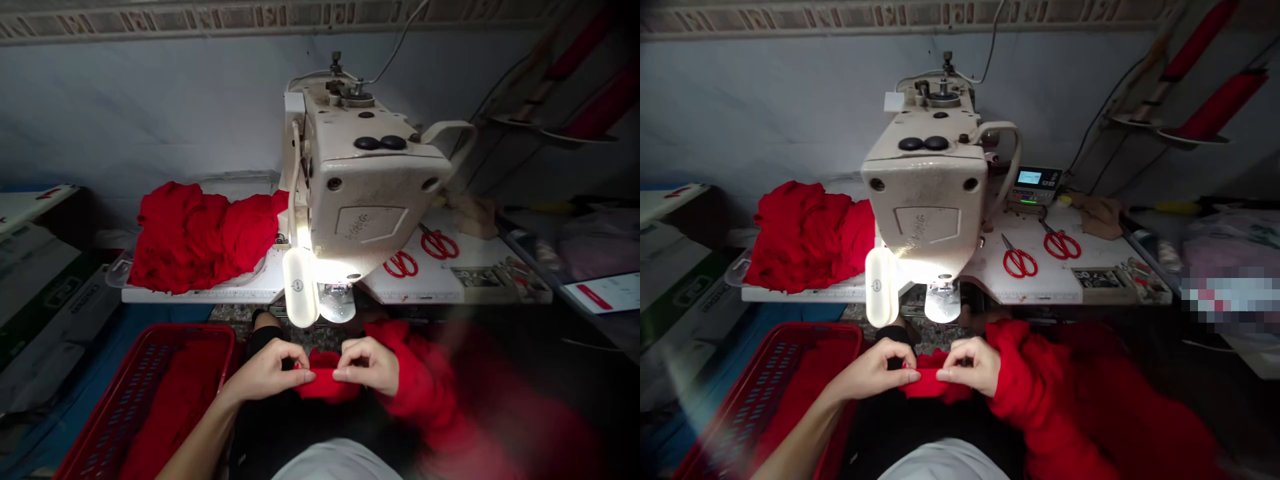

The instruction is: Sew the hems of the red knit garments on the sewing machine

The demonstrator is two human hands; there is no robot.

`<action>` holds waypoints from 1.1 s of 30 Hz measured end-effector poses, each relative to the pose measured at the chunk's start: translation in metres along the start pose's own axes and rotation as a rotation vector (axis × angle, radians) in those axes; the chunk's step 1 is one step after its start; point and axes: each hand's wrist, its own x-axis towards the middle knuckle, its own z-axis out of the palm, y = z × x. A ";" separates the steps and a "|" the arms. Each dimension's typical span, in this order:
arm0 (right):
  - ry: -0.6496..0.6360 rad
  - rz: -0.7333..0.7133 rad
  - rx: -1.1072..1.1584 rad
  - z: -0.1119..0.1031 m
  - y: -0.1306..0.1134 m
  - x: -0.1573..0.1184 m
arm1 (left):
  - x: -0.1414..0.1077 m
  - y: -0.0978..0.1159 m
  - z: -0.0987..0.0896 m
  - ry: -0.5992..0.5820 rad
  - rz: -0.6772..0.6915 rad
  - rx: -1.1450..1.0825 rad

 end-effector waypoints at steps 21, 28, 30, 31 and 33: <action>0.403 0.027 0.022 -0.009 -0.032 -0.011 | 0.017 0.012 0.014 0.380 0.154 0.006; 0.528 -0.099 -0.107 -0.012 -0.065 -0.013 | 0.017 0.024 0.009 0.392 0.363 0.345; 0.552 -0.106 -0.085 -0.013 -0.066 -0.010 | 0.021 0.029 0.009 0.421 0.297 0.283; 0.564 -0.101 -0.061 -0.014 -0.065 -0.008 | 0.024 0.033 0.009 0.441 0.260 0.251; 0.584 -0.082 0.003 -0.016 -0.062 -0.004 | 0.029 0.039 0.007 0.487 0.207 0.207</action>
